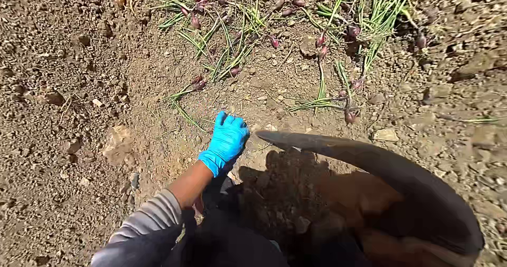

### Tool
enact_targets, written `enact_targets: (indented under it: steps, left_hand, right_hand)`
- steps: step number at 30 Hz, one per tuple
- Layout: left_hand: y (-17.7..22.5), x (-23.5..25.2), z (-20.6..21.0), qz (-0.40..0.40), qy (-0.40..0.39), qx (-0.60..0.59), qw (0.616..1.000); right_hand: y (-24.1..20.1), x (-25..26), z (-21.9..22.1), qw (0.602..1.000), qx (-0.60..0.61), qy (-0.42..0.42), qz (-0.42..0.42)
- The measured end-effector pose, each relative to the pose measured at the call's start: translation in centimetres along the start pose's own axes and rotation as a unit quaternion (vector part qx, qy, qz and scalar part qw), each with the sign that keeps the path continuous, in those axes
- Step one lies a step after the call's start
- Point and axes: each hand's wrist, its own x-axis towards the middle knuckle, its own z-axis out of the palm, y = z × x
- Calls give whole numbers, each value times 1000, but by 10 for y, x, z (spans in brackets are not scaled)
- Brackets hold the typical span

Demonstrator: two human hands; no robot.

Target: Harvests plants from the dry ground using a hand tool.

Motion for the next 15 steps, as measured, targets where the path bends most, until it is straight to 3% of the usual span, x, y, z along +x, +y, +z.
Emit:
enact_targets:
  steps: [2, 3, 5, 6, 8, 10, 12, 15]
  left_hand:
    - [-25, 24, -29, -128, 108, 16, 986]
    - [-43, 37, -44, -216, 119, 31, 968]
    - [-78, 60, -63, -338, 61, 72, 936]
    - [-84, 68, -68, -353, 30, 81, 932]
    - [-71, 68, -76, -293, 6, 86, 952]
    - [-35, 60, -76, -160, -15, 84, 983]
    - [6, 65, -74, -26, -53, 76, 995]
    - [57, 83, -52, 88, -105, 80, 987]
  right_hand:
    - [11, -14, -25, 997, -76, 6, -12]
    - [21, -17, -28, 990, -137, 24, -6]
    - [25, -11, -27, 982, -180, 58, 22]
    - [13, -3, -27, 986, -153, 69, 22]
    - [-12, 3, -26, 996, 9, 82, -21]
    - [-19, 6, -25, 993, 66, 70, -75]
    - [0, 10, -18, 996, -26, 68, -43]
    - [47, -1, -2, 981, -133, 82, 117]
